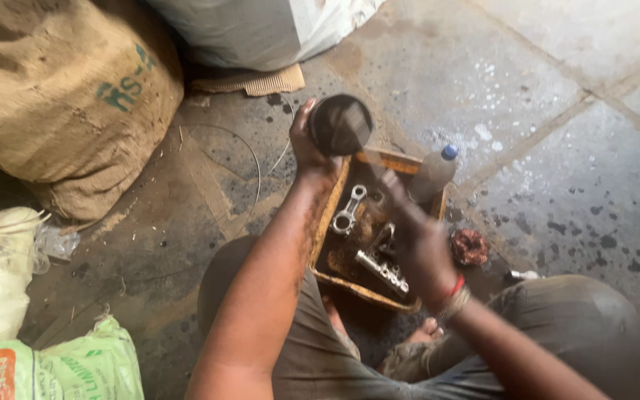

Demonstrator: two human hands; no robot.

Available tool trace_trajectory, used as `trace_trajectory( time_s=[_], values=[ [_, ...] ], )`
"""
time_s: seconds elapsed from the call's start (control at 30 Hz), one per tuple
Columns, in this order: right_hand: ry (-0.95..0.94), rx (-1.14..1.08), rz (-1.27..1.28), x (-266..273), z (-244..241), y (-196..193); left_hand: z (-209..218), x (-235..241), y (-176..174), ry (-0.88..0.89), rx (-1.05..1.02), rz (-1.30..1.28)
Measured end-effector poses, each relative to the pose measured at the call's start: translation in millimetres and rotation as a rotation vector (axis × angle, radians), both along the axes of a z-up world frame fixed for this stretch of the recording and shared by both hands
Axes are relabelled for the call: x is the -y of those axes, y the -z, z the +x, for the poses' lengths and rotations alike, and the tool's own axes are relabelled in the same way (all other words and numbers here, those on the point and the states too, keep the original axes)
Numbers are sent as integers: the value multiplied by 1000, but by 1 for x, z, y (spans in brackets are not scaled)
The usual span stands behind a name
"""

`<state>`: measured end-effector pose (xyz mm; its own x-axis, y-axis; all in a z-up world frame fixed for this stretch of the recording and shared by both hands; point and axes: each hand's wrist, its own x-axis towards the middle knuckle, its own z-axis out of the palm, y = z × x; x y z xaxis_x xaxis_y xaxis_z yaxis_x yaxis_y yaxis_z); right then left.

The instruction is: The person sits on the floor and cleans several small mechanical parts, including pistons and connecting rods, using a liquid from a plastic bottle and a wire tool. The parts are placed in a yellow tray during the process.

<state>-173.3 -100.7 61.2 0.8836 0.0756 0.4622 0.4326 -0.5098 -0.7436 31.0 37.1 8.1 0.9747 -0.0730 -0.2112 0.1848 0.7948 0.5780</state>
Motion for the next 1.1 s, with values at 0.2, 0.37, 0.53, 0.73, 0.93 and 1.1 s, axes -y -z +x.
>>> trace_trajectory(
  time_s=[0.2, 0.37, 0.53, 0.73, 0.93, 1.1],
  values=[
    [-6, 147, -169, 7, 0, 8, 1, 4, -8, 62, 13, -77],
    [78, 106, -150, 6, -5, 25, -7, 10, -3, -27, -30, 86],
    [85, -68, -105, 12, 4, 25, -10, 7, -8, 54, -17, 69],
    [101, 55, -214, 20, 10, 43, -12, 7, -6, 87, 77, 75],
    [176, -219, 189, 56, 26, 49, -19, 8, -19, -39, 244, 364],
    [-83, -530, 899, 81, 35, 31, -54, 18, -46, 70, 456, 739]
  ],
)
